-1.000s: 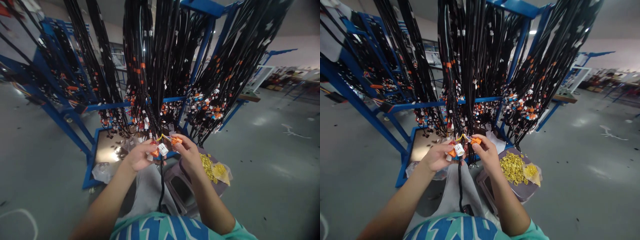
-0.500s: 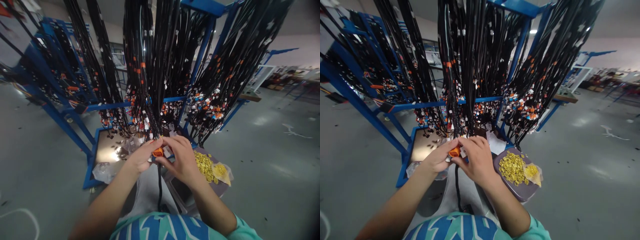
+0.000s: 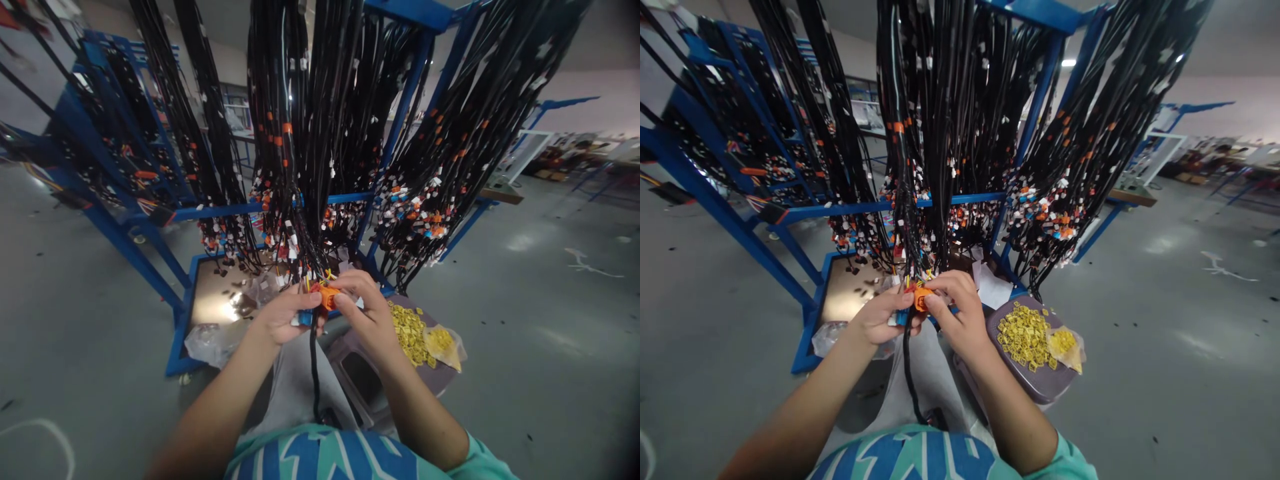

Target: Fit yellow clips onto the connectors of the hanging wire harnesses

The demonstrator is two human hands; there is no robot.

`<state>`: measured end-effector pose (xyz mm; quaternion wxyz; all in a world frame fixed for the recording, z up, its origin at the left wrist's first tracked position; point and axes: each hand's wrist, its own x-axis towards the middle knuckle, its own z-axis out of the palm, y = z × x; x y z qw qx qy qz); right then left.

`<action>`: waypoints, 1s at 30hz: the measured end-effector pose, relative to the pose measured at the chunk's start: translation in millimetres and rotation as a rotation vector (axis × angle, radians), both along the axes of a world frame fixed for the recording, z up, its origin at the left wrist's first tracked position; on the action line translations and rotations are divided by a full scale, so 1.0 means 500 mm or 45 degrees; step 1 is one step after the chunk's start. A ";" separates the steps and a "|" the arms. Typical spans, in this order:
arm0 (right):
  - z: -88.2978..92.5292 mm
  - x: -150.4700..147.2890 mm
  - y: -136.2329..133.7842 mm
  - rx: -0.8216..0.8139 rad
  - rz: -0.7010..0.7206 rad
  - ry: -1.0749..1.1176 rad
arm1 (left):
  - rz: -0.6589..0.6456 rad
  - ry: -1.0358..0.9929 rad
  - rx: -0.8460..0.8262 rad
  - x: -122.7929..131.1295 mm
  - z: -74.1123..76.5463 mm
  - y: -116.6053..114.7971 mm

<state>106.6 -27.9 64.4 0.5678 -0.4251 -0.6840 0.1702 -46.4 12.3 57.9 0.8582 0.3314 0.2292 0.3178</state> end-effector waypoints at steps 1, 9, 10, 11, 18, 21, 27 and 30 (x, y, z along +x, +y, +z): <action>-0.003 -0.002 0.000 -0.010 -0.018 0.049 | 0.000 0.013 -0.010 0.002 0.001 0.000; -0.008 -0.008 0.003 -0.140 -0.024 0.207 | 0.044 0.061 -0.064 0.016 0.005 0.001; -0.009 -0.009 0.003 -0.149 -0.041 0.203 | 0.052 0.069 -0.064 0.018 0.006 0.001; -0.009 -0.010 0.003 -0.147 -0.056 0.197 | 0.061 0.077 -0.065 0.021 0.006 0.001; -0.044 0.045 0.007 -0.094 -0.169 0.196 | 0.068 0.098 -0.015 0.029 0.009 0.008; -0.110 0.158 0.011 -0.228 -0.474 0.361 | 0.054 0.088 0.004 0.030 0.006 0.015; -0.312 0.430 -0.061 -0.745 -1.313 0.386 | 0.113 0.162 0.005 0.039 0.006 0.023; -0.385 0.497 -0.110 -0.914 -1.428 0.338 | 0.133 0.229 0.009 0.048 0.012 0.024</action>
